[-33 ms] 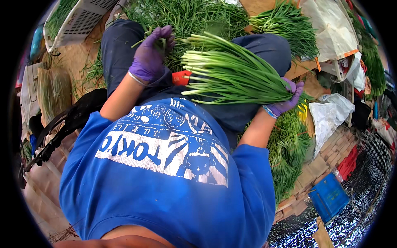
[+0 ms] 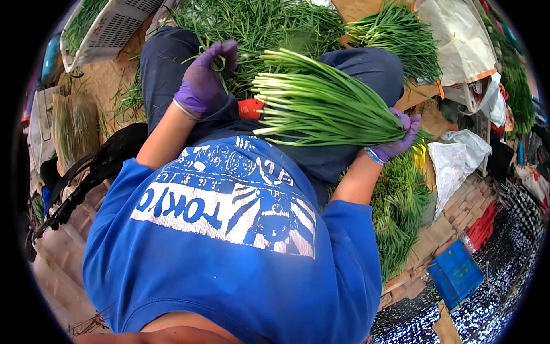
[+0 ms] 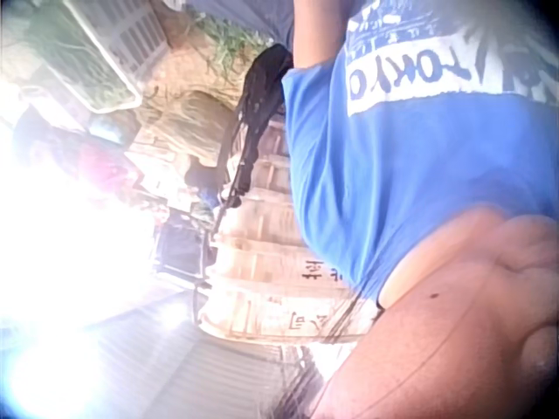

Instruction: The person sorts bundles of chives by hand, picking through stalks to remove debris, aligning the bundles, and placing them into a pile while wearing gloves.

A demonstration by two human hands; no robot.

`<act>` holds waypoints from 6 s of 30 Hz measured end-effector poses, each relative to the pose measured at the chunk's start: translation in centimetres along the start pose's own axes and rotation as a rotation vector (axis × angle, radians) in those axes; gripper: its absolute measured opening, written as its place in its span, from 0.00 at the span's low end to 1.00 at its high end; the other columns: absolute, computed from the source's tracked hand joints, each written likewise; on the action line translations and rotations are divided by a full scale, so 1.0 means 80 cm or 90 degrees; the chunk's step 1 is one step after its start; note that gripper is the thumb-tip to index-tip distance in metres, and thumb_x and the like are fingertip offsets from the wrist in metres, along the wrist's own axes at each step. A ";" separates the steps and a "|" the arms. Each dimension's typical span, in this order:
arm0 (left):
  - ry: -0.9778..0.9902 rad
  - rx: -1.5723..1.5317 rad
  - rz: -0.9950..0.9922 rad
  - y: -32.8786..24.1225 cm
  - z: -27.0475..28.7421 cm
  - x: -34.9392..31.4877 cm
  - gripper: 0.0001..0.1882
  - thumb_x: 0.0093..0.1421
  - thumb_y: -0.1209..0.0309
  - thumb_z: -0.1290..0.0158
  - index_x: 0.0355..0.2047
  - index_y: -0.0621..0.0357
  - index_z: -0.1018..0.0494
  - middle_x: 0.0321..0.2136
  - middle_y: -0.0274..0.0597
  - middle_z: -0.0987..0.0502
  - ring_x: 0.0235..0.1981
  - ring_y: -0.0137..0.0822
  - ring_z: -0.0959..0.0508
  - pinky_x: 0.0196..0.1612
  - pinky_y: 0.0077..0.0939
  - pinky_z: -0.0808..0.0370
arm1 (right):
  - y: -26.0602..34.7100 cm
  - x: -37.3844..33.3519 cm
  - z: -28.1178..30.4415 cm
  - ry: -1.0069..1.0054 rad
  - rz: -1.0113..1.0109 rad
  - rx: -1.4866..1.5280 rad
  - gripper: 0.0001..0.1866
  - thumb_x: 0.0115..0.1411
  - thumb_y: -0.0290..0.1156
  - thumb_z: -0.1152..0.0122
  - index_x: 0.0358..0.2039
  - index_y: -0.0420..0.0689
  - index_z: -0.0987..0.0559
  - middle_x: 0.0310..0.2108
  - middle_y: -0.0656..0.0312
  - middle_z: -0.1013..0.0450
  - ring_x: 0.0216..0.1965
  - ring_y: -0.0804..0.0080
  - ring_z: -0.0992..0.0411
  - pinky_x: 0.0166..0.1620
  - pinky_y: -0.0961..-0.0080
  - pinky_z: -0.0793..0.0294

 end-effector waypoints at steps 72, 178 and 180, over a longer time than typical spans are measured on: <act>0.223 0.109 0.355 0.066 -0.095 0.019 0.12 0.51 0.73 0.48 0.36 0.64 0.29 0.32 0.40 0.25 0.32 0.29 0.26 0.37 0.20 0.28 | 0.000 0.013 0.009 0.077 0.033 -0.051 0.14 0.59 0.34 0.62 0.43 0.47 0.30 0.17 0.72 0.48 0.24 0.74 0.46 0.43 0.67 0.40; 0.143 0.958 -0.859 -0.041 -0.186 -0.073 0.12 0.39 0.63 0.44 0.28 0.46 0.27 0.24 0.27 0.31 0.30 0.31 0.30 0.38 0.29 0.32 | 0.003 0.006 0.008 0.109 0.038 0.011 0.14 0.60 0.33 0.62 0.42 0.46 0.31 0.15 0.73 0.48 0.21 0.77 0.47 0.40 0.69 0.40; 0.128 0.973 -0.831 -0.041 -0.186 -0.074 0.15 0.37 0.67 0.44 0.30 0.43 0.27 0.29 0.26 0.31 0.33 0.29 0.31 0.39 0.30 0.32 | 0.002 0.008 0.005 0.119 0.036 0.004 0.14 0.60 0.33 0.63 0.43 0.46 0.31 0.15 0.72 0.48 0.21 0.77 0.47 0.41 0.67 0.39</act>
Point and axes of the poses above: each hand's wrist, its own x-axis towards the middle knuckle, its own z-axis out of the back of the hand, y = z × x, the point moved 6 cm from there along x, towards the middle knuckle
